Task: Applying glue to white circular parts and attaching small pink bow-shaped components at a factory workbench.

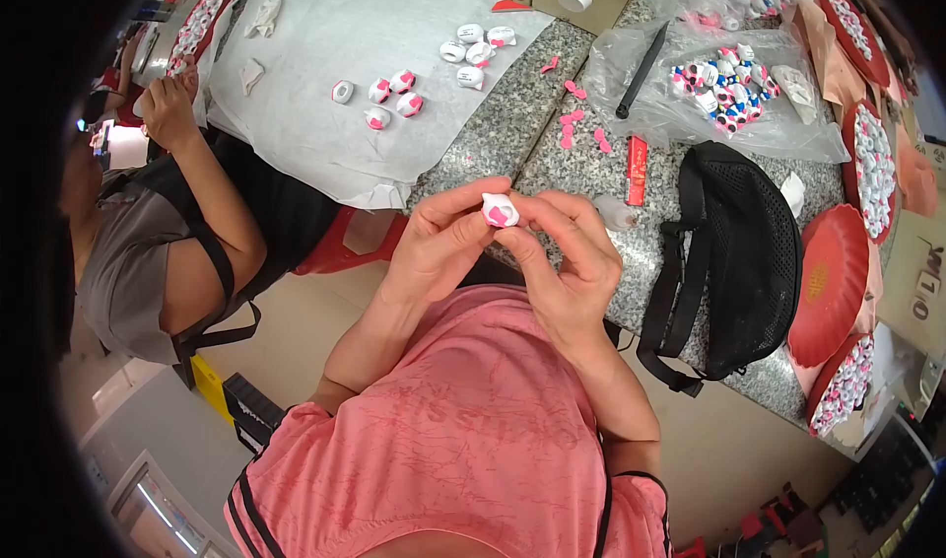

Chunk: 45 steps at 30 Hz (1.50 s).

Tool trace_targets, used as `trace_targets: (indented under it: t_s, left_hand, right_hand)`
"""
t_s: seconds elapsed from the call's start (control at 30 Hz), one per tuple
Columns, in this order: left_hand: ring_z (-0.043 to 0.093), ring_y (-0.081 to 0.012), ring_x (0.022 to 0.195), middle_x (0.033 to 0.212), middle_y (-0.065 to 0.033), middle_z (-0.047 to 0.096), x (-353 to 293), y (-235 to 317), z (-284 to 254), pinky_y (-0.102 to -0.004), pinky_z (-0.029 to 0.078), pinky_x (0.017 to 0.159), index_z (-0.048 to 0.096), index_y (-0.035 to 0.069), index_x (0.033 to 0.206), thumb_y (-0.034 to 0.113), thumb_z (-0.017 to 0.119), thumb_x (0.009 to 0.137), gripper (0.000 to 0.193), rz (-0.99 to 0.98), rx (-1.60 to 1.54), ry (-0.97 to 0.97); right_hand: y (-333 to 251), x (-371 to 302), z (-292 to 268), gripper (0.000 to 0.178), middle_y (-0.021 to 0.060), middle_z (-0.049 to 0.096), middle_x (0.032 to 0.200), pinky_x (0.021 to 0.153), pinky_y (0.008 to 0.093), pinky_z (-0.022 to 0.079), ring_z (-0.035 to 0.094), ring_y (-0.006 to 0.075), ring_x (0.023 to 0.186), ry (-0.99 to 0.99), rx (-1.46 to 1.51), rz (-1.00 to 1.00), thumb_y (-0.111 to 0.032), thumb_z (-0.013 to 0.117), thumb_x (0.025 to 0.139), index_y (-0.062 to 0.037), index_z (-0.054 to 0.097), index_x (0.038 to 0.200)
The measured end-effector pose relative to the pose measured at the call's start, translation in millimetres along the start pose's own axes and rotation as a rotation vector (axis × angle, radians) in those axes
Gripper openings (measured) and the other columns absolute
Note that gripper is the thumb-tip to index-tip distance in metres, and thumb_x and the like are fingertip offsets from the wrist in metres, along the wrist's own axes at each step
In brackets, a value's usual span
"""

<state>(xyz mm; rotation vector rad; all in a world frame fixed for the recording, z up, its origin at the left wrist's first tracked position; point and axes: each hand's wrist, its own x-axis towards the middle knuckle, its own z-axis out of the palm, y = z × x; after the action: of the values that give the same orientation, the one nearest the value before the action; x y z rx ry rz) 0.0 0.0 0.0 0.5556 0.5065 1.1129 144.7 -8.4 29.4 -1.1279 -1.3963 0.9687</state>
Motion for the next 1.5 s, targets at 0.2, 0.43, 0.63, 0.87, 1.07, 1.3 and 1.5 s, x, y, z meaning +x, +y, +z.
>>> trace_targets:
  t_s: [0.2, 0.43, 0.63, 0.87, 1.07, 1.3, 1.5]
  left_hand:
    - [0.057, -0.0233, 0.102, 0.111, -0.0133, 0.058, 2, 1, 3, -0.0353, 0.046, 0.089, 0.049, 0.001, 0.122, 0.004, 0.051, 0.088, 0.034, -0.045, -0.152, -0.034]
    - [0.056, -0.0214, 0.101, 0.11, -0.0122, 0.058, 3, 0, 6, -0.0336, 0.046, 0.088, 0.05, 0.002, 0.121, 0.003, 0.051, 0.088, 0.033, -0.031, -0.135, -0.033]
    - [0.056, -0.0176, 0.099, 0.108, -0.0107, 0.059, 0, -1, 8, -0.031, 0.046, 0.086, 0.053, 0.002, 0.118, 0.001, 0.052, 0.086, 0.031, 0.025, -0.006, 0.033]
    - [0.055, -0.0154, 0.099, 0.107, -0.0086, 0.057, -1, 5, 16, -0.0269, 0.044, 0.086, 0.054, -0.001, 0.115, 0.0, 0.054, 0.085, 0.03, 0.025, -0.029, 0.037]
    - [0.053, -0.0148, 0.1, 0.107, -0.0074, 0.054, -1, 3, 15, -0.025, 0.043, 0.086, 0.054, -0.003, 0.115, -0.001, 0.055, 0.084, 0.031, 0.03, 0.042, 0.066]
    - [0.052, -0.0143, 0.1, 0.106, -0.0067, 0.054, 0, 7, 18, -0.0255, 0.042, 0.088, 0.053, -0.003, 0.116, -0.003, 0.055, 0.083, 0.033, 0.047, 0.092, 0.063]
    - [0.053, -0.0139, 0.1, 0.106, -0.0069, 0.054, -2, 5, 19, -0.0258, 0.041, 0.088, 0.054, -0.004, 0.114, -0.003, 0.055, 0.083, 0.031, 0.063, 0.054, 0.052]
  right_hand:
    - [-2, -1, 5, 0.028, 0.0091, 0.058, 0.09, 0.065, 0.0239, 0.046, 0.056, 0.0141, 0.073, 0.089, -0.075, -0.062, 0.001, 0.071, 0.068, 0.0012, 0.064, 0.095]
    - [-2, -1, 6, 0.028, 0.0095, 0.057, 0.093, 0.068, 0.024, 0.045, 0.054, 0.0136, 0.076, 0.108, -0.088, -0.065, 0.005, 0.067, 0.07, 0.002, 0.061, 0.097]
    - [3, -4, 6, 0.03, 0.0111, 0.053, 0.101, 0.075, 0.0239, 0.042, 0.051, 0.0127, 0.083, 0.066, -0.03, -0.063, 0.009, 0.063, 0.073, 0.0044, 0.057, 0.102]
    - [5, -5, 6, 0.028, 0.0106, 0.053, 0.1, 0.073, 0.0241, 0.043, 0.051, 0.0127, 0.082, 0.072, 0.029, -0.035, 0.007, 0.063, 0.074, 0.0041, 0.057, 0.101]
    - [3, -2, 8, 0.027, 0.009, 0.054, 0.096, 0.071, 0.0232, 0.043, 0.052, 0.0118, 0.079, 0.107, 0.065, 0.0, 0.006, 0.065, 0.072, 0.003, 0.059, 0.098]
    - [5, -3, 8, 0.027, 0.0083, 0.053, 0.098, 0.074, 0.0227, 0.042, 0.051, 0.0109, 0.082, 0.107, 0.162, 0.059, 0.006, 0.064, 0.073, 0.0024, 0.059, 0.1]
    - [4, -5, 6, 0.027, 0.0085, 0.052, 0.101, 0.076, 0.0232, 0.042, 0.05, 0.0114, 0.085, 0.087, 0.146, 0.055, 0.007, 0.062, 0.075, 0.0032, 0.058, 0.101]
